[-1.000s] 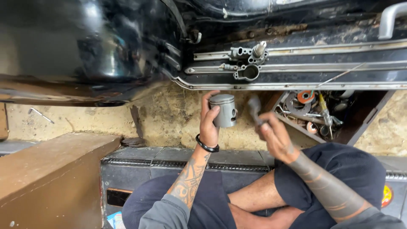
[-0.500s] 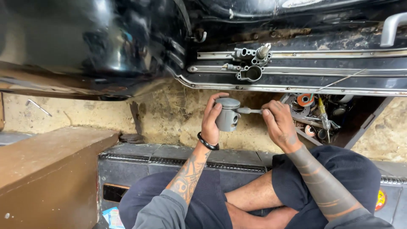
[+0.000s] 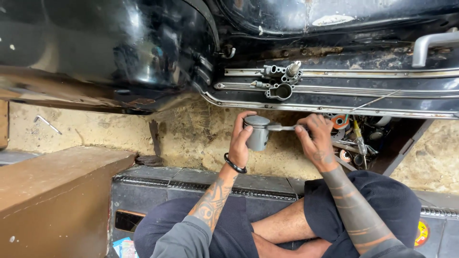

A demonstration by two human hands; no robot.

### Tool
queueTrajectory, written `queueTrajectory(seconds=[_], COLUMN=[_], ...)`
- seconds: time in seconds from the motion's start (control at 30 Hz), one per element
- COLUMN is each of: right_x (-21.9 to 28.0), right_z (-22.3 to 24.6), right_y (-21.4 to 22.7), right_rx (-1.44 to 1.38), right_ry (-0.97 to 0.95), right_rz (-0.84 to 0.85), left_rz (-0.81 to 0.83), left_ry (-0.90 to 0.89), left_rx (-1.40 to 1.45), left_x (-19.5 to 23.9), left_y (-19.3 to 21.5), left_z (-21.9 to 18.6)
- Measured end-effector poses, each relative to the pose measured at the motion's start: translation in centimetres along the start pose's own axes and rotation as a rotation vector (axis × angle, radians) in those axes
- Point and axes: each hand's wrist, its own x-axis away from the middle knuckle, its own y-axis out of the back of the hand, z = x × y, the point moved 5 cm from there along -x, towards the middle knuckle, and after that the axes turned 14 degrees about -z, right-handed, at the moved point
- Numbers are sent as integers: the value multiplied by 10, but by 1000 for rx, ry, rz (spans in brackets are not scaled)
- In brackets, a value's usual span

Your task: Repairing a motorcycle piston using a small hand tool while sitting on the floor

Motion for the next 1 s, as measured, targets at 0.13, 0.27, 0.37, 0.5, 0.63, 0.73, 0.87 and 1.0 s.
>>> queueTrajectory(seconds=[0.13, 0.27, 0.37, 0.5, 0.63, 0.73, 0.87, 1.0], right_x=[4, -4, -7, -3, -4, -13, -9, -10], right_z=[-16, -7, -4, -11, -11, 3, 15, 8], right_y=[-7, 2, 6, 3, 3, 13, 7, 24], right_rx=[-39, -14, -19, -63, -134, -104, -164, -115], right_ry=[-36, -7, -2, -54, -112, -102, -70, -66], right_rz=[29, 18, 12, 0, 13, 8, 11, -31], left_rz=[18, 46, 82, 87, 92, 73, 105, 82], left_ry=[-7, 2, 1, -15, 36, 8, -29, -64], left_rx=[-76, -111, -181, -214, -211, -284, -393, -386], left_x=[-2, 1, -1, -4, -1, -8, -2, -1], left_y=[5, -4, -3, -6, -9, 0, -3, -2], left_z=[10, 8, 6, -1, -8, -11, 2, -7])
